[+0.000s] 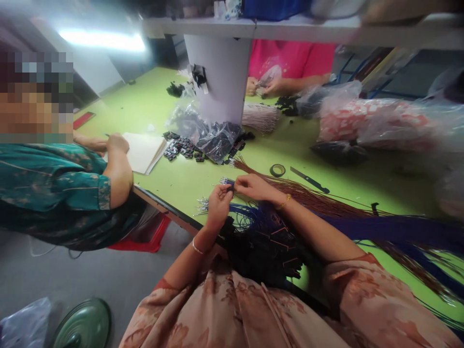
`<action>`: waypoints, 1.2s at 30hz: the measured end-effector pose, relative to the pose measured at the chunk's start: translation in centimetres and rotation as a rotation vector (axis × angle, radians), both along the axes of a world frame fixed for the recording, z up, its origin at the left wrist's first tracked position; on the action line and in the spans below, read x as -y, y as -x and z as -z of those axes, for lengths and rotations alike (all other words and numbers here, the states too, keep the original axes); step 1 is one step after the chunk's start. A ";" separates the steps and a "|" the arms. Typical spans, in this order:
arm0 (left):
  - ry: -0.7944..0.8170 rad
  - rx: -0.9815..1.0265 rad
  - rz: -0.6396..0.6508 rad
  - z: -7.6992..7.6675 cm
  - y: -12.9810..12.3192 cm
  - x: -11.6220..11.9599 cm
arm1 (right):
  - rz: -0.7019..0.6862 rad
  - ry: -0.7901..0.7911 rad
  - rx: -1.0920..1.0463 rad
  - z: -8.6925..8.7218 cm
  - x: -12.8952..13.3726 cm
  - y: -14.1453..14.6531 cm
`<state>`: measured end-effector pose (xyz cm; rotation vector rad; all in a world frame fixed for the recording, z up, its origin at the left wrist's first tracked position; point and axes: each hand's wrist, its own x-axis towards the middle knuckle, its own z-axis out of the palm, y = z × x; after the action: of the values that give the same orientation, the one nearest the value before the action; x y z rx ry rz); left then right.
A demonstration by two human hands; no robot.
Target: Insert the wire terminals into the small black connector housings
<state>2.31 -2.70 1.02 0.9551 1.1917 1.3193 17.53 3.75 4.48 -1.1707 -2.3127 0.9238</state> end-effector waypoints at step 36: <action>-0.379 -1.180 0.020 1.3 11.4 -10.1 | -0.079 -0.114 0.425 0.6 2.2 4.6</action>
<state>-9.08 7.42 -0.30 2.1724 1.7806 0.9291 12.92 1.58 3.89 -1.3396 -2.7194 0.6003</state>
